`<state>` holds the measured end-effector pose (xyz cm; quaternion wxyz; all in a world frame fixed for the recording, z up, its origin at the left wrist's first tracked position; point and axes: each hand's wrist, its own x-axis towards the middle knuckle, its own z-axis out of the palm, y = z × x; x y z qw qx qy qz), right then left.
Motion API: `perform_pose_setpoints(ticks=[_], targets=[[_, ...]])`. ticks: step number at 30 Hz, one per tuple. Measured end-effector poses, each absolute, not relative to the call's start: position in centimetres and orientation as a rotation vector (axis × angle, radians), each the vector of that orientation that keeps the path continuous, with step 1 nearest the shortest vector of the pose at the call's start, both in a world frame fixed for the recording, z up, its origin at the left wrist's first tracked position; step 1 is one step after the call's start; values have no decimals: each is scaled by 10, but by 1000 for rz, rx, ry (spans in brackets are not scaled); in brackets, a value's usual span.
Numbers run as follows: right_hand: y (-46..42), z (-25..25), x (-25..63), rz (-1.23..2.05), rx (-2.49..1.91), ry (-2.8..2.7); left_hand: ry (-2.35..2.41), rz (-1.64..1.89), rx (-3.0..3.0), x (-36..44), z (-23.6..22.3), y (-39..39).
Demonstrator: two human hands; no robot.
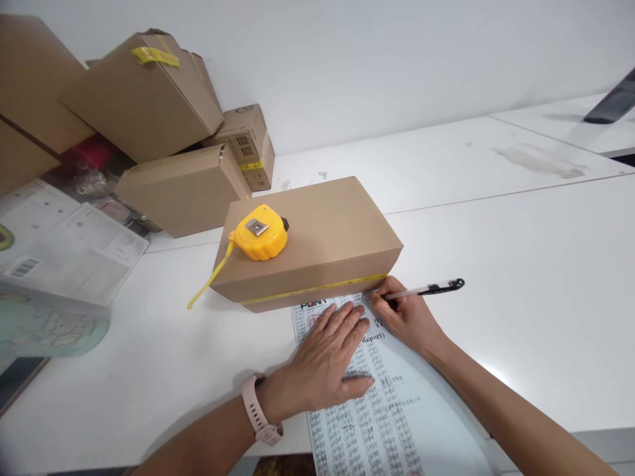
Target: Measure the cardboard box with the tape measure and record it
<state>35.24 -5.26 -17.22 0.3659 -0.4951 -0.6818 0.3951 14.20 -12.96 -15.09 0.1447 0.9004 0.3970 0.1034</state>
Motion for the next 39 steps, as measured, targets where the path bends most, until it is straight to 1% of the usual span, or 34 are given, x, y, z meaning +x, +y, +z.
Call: perform_pose_setpoints(ticks=[39], targets=[[-53, -165, 349, 1007, -1284, -1712, 1148, 334, 2621, 142, -151, -130]])
